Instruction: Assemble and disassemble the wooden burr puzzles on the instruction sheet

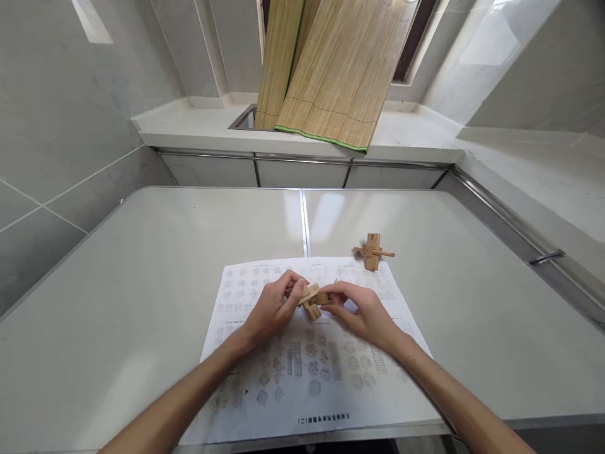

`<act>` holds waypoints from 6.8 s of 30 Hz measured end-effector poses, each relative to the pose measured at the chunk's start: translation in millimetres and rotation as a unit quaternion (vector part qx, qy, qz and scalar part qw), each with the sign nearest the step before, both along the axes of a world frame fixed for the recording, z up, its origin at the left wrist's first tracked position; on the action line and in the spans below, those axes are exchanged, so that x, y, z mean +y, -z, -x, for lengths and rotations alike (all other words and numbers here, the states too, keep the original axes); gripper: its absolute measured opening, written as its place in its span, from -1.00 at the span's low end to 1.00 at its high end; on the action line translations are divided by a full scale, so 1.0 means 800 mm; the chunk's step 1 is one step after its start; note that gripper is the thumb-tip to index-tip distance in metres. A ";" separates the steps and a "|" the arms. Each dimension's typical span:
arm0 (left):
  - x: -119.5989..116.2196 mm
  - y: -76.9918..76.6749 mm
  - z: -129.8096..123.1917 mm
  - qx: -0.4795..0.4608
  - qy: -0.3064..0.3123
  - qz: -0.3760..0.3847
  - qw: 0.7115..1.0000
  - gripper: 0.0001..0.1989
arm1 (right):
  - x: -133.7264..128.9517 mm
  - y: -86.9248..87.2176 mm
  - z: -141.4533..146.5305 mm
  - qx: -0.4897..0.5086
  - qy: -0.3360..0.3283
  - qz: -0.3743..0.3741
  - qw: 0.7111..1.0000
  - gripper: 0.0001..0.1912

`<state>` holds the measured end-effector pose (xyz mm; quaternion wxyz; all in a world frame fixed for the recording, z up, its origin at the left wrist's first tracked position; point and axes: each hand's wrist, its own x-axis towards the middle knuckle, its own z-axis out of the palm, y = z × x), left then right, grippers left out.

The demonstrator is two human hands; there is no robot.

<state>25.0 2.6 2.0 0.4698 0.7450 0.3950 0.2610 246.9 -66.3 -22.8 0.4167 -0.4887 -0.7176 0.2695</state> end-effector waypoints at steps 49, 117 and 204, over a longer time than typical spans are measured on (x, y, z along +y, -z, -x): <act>-0.004 -0.010 0.001 -0.006 0.142 -0.001 0.990 -0.49 | -0.008 -0.025 -0.001 0.206 0.003 0.152 0.967 -0.72; -0.007 0.006 -0.001 -0.012 0.066 -0.048 0.997 -0.76 | 0.029 -0.001 -0.054 0.684 0.030 0.397 0.611 -0.81; -0.009 0.011 -0.004 0.044 0.120 -0.070 0.989 -0.81 | 0.018 -0.021 -0.032 0.487 0.005 0.380 0.786 -0.59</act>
